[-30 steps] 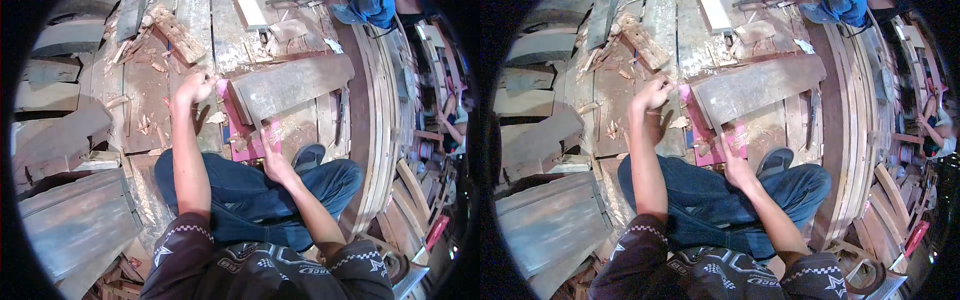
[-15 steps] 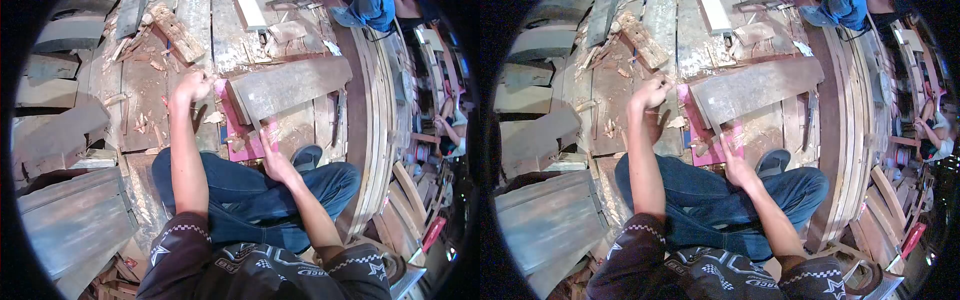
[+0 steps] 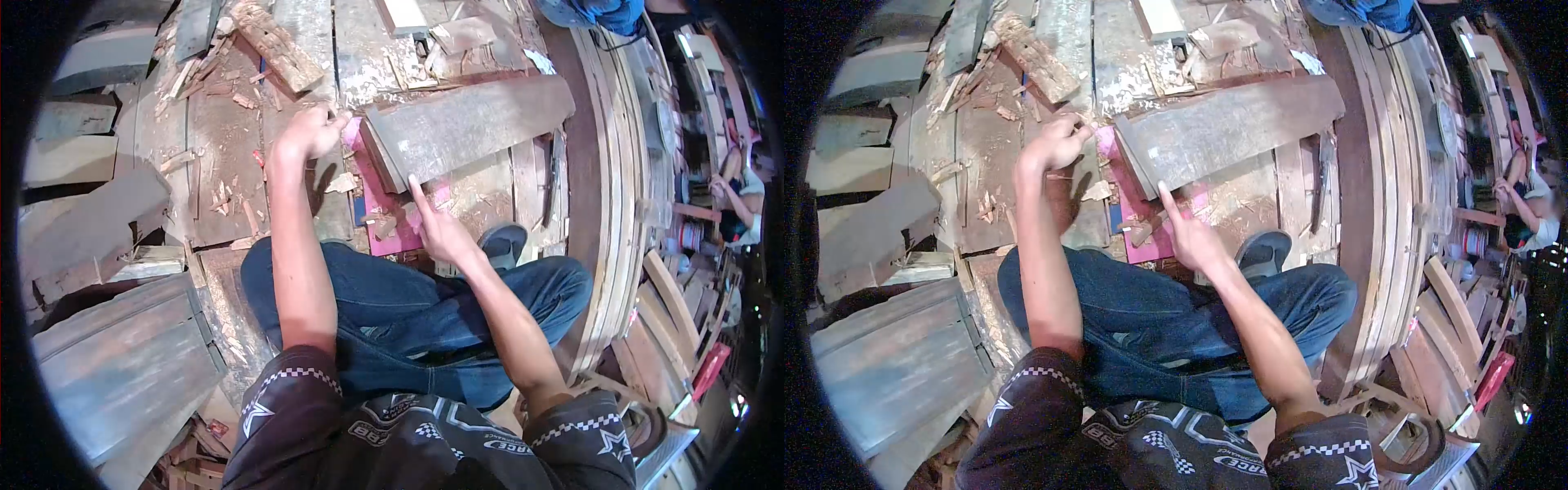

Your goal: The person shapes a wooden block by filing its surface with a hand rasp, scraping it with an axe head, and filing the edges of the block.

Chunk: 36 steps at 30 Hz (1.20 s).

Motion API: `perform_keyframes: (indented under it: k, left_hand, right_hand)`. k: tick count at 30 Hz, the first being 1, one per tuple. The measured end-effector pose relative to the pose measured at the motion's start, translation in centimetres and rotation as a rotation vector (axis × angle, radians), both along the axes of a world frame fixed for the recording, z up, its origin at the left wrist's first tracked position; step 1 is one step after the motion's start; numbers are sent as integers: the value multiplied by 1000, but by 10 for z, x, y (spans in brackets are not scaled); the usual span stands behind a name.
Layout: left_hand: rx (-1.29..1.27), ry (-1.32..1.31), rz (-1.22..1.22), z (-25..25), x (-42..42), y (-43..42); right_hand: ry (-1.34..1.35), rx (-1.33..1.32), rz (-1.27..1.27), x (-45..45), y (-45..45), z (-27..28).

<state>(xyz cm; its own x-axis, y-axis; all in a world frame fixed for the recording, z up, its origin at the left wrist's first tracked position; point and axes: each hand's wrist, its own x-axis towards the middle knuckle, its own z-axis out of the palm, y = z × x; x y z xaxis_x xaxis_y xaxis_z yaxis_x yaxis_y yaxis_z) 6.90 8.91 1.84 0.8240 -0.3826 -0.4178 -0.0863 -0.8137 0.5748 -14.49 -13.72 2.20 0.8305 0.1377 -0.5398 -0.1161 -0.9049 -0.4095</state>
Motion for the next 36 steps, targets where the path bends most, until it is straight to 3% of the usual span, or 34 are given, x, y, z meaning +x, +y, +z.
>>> perform_keyframes:
  k: [2, 3, 6, 7, 10, 11, 15, 18, 22, 23, 26, 36]
  left_hand:
    - [-7, 70, -13, 21, -3, -6]
    - [-1, 0, -53, 12, -1, -5]
    - [-67, -89, -10, 8, 0, -2]
    - [-90, -64, 3, 9, 0, 0]
    - [-19, -31, -16, 11, 0, 1]
    - [27, 69, 1, 14, 2, -2]
    - [-92, 10, -45, 19, -1, -7]
    - [-194, -63, -2, 4, 2, -1]
    - [-287, -392, 27, -4, -5, 6]
    - [-223, -424, 20, -14, -2, 6]
    - [-222, -177, 15, 0, 2, -1]
    - [-165, -129, 48, 6, 3, 2]
  right_hand:
    - [-18, 31, -17, 8, 4, 1]
    - [-168, 48, 8, -3, 3, -8]
    - [-103, 17, -23, -41, 2, -4]
    - [112, 22, -88, -41, 1, 9]
    - [-87, -29, -10, -28, -1, -2]
    - [-4, 5, -58, -17, -2, -3]
    - [-93, 89, -54, -9, 2, -9]
    - [-80, 49, -72, -39, 2, -5]
    - [-138, 24, -56, -27, 1, -9]
    - [-31, 10, -102, -15, 3, -1]
    - [-84, 73, -125, -4, 6, -4]
    - [-310, -163, -80, -32, 15, 29]
